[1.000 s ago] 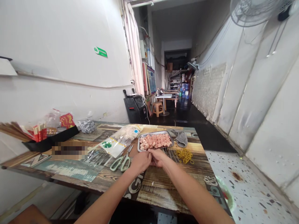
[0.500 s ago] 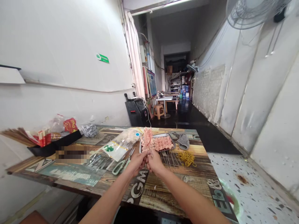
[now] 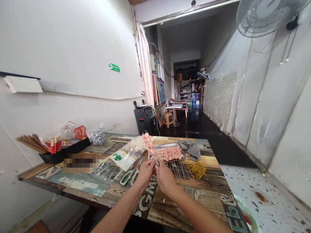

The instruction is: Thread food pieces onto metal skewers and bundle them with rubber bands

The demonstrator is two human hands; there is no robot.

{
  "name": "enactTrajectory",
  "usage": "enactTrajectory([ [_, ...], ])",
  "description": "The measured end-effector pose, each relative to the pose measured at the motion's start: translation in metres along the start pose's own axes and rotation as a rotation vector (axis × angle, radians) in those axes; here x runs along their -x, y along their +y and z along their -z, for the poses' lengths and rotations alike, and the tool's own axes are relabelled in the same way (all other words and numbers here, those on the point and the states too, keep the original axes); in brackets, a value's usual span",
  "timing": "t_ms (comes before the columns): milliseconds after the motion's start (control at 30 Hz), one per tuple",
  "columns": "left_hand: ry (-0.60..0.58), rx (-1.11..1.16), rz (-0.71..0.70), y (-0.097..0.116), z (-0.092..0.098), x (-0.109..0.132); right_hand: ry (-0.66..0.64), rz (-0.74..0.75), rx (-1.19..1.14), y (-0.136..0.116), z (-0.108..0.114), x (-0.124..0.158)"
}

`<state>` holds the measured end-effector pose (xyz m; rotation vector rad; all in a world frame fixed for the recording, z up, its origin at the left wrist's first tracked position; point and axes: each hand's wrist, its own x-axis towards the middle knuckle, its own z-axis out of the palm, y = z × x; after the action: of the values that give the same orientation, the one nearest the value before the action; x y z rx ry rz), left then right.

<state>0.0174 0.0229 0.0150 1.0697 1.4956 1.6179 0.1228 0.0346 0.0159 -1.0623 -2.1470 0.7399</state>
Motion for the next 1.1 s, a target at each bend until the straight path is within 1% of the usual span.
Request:
enactTrajectory([
  [133, -0.013, -0.068, -0.024, 0.001, -0.004, 0.003, -0.095, -0.115, 0.065, 0.003, 0.003, 0.001],
  [167, -0.019, -0.076, -0.027, 0.002, -0.004, 0.004, -0.095, -0.123, 0.053, 0.004, 0.004, 0.0],
  [233, -0.038, -0.077, -0.031, 0.005, -0.006, 0.005, -0.043, -0.067, -0.058, 0.008, 0.007, -0.003],
  [300, -0.066, -0.061, -0.029, 0.009, -0.008, 0.006, -0.006, -0.031, -0.297, 0.011, 0.012, -0.005],
  [333, -0.08, -0.058, -0.028, 0.01, -0.009, 0.006, -0.019, -0.041, -0.452, 0.012, 0.015, -0.005],
  [400, -0.14, 0.009, -0.013, 0.015, -0.012, 0.008, -0.139, -0.106, -0.777, 0.014, 0.022, -0.002],
  [467, -0.262, 0.185, 0.043, 0.019, -0.014, 0.011, -0.28, -0.138, -1.059, 0.014, 0.028, 0.005],
  [533, -0.394, 0.389, 0.137, 0.022, -0.016, 0.014, -0.372, -0.131, -1.238, 0.015, 0.033, 0.012],
  [567, -0.438, 0.462, 0.18, 0.023, -0.018, 0.016, -0.395, -0.126, -1.295, 0.015, 0.034, 0.015],
  [633, -0.468, 0.519, 0.23, 0.025, -0.02, 0.019, -0.421, -0.118, -1.359, 0.015, 0.036, 0.02],
  [800, -0.515, 0.518, 0.255, 0.021, -0.021, 0.02, -0.453, -0.075, -1.435, 0.02, 0.033, 0.022],
  [900, -0.516, 0.507, 0.243, 0.017, -0.022, 0.018, -0.534, -0.065, -1.487, 0.023, 0.029, 0.023],
  [1000, -0.488, 0.514, 0.227, 0.015, -0.023, 0.018, -0.649, -0.107, -1.533, 0.023, 0.021, 0.025],
  [1033, -0.483, 0.504, 0.222, 0.015, -0.024, 0.018, -0.664, -0.128, -1.537, 0.022, 0.017, 0.026],
  [1100, -0.476, 0.471, 0.205, 0.018, -0.028, 0.021, -0.626, -0.169, -1.541, 0.02, 0.011, 0.029],
])
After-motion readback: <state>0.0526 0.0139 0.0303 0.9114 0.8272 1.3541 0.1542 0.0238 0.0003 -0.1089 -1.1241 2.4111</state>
